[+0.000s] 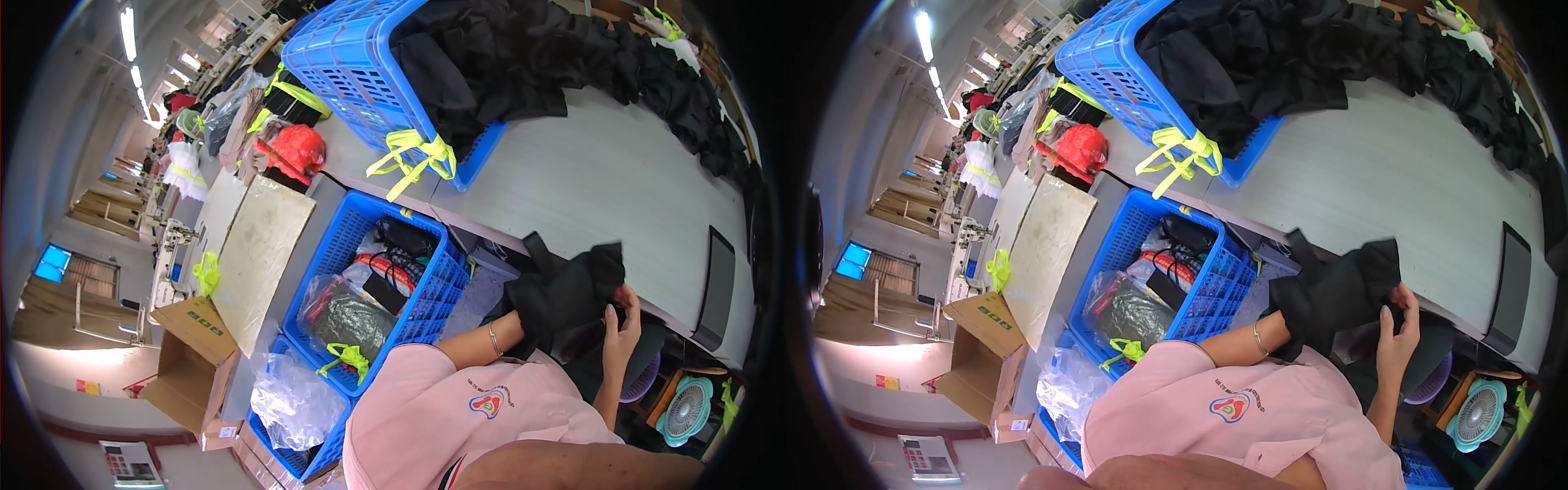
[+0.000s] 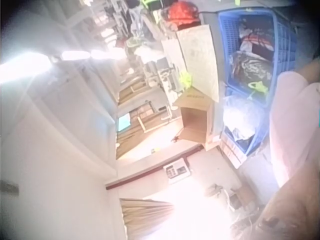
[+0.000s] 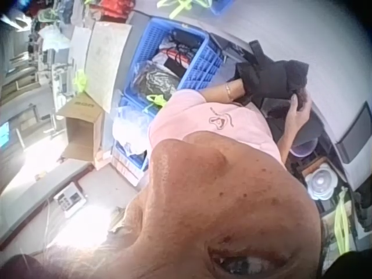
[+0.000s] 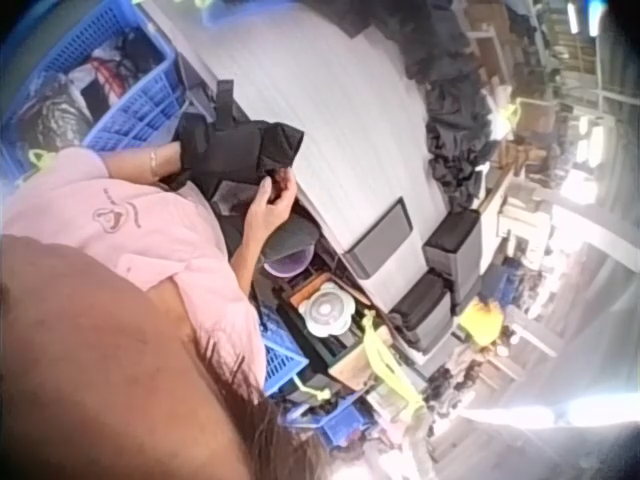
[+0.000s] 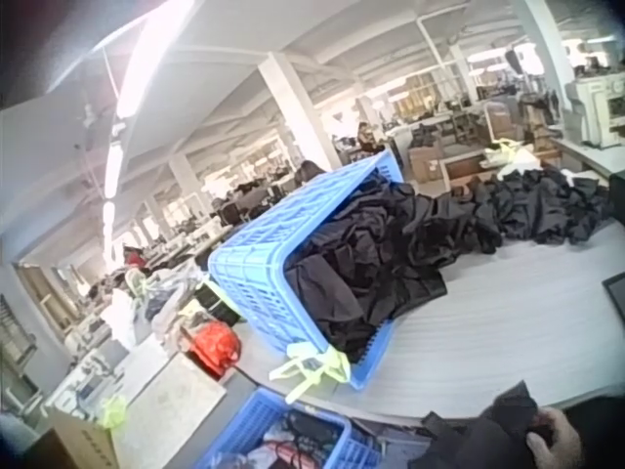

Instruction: The recorder is inspecting and handling black fabric parts for garments at a factory workstation.

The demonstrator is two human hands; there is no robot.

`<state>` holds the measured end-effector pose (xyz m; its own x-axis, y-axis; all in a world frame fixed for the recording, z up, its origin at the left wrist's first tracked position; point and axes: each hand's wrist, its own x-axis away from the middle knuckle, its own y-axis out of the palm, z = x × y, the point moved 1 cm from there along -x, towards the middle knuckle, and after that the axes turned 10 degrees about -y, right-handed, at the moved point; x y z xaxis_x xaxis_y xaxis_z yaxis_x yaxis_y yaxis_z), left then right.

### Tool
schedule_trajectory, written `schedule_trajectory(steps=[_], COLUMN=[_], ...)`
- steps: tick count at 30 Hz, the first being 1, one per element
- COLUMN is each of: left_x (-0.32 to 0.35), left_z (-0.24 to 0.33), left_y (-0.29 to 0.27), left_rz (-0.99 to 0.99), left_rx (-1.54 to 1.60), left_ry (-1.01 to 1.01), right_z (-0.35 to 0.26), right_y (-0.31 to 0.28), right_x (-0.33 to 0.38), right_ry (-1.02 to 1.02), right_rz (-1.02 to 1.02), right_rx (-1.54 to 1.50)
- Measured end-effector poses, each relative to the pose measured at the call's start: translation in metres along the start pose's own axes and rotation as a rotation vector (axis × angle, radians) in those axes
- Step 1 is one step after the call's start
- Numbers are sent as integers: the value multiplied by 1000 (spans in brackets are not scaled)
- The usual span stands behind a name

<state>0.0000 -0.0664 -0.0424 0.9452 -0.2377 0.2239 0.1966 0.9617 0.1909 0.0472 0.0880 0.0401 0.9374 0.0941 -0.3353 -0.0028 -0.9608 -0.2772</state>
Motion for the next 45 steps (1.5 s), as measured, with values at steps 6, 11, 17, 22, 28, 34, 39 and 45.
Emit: schedule_trajectory(steps=[6,11,17,22,28,34,39,45], left_x=[9,15,24,29,23,17,20,15], left_z=[-7,-11,-15,-19,-21,-17,-17,-9], left_y=[31,38,23,2,-21,-19,-33,-40], left_rz=[-67,-90,-95,-94,-74,-79,-83,-79], left_rx=[16,0,-98,-210,-357,-383,-438,-487], left_ry=[-15,-34,-87,-138,-202,-207,-232,-262], right_z=[34,36,25,17,-5,-11,-19,-3], right_y=[-21,-27,-24,-37,-47,-35,-60,-83], right_x=[10,11,17,15,11,13,-4,-55], right_ry=[66,193,247,287,351,321,122,95], right_rz=[-81,-189,-60,-33,-4,-343,-375,-278], right_rx=[157,6,-422,-611,-889,-461,-435,-182])
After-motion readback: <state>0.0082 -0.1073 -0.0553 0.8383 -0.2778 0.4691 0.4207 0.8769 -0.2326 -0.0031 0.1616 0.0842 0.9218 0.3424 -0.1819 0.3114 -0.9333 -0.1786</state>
